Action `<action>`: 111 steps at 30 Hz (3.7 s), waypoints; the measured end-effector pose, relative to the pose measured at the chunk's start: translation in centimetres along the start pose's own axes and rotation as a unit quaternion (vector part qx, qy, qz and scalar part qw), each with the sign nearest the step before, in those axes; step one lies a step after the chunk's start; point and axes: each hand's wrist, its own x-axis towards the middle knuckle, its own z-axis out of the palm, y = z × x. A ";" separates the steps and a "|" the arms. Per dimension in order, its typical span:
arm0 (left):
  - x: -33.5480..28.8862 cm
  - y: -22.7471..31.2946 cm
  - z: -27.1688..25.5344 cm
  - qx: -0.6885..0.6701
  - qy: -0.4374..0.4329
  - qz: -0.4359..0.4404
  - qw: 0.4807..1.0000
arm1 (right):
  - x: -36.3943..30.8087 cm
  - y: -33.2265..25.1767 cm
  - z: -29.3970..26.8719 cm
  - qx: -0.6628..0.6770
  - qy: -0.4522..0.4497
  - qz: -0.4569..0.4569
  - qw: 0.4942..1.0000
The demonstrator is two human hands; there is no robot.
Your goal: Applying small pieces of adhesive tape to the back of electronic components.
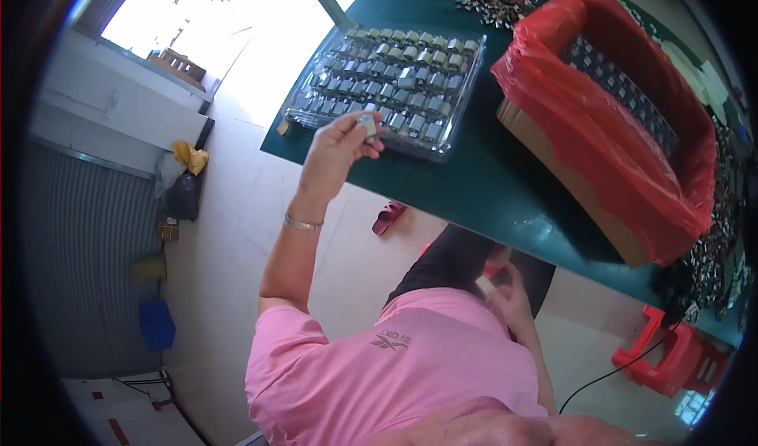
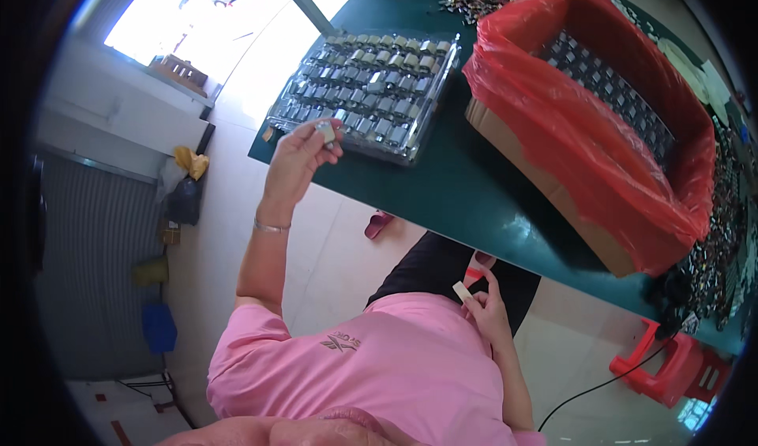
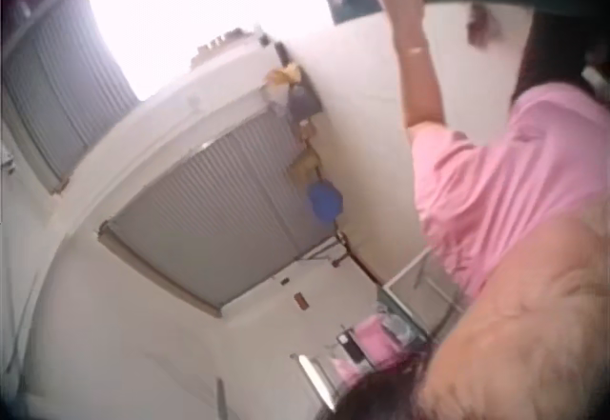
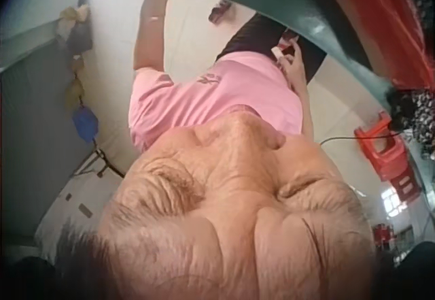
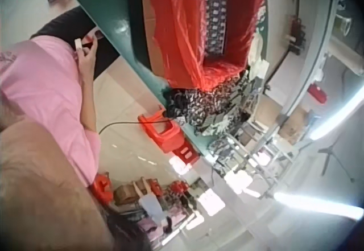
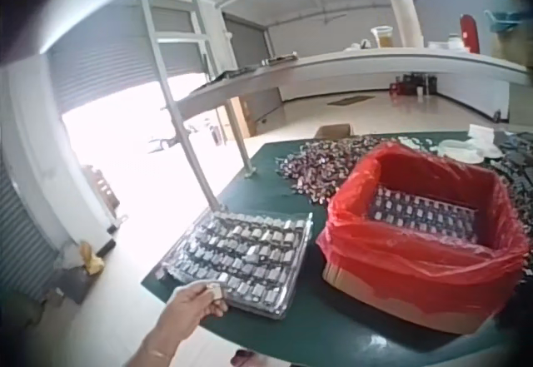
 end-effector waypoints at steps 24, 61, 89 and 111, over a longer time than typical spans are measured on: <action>27.4 -5.3 -11.9 0.462 0.128 0.102 0.872 | 0.8 0.0 -0.1 -0.010 0.016 0.006 1.000; 26.4 -1.6 -14.6 0.663 0.042 0.043 0.746 | 0.5 -0.3 0.3 -0.042 0.012 0.003 0.999; -14.8 -12.4 1.3 -0.371 0.119 -0.145 0.910 | 1.5 -2.1 0.0 -0.064 -0.136 -0.071 0.986; -22.8 -19.5 6.6 -0.067 0.091 -0.194 0.974 | 0.4 -1.1 8.4 -0.048 -0.145 -0.114 0.982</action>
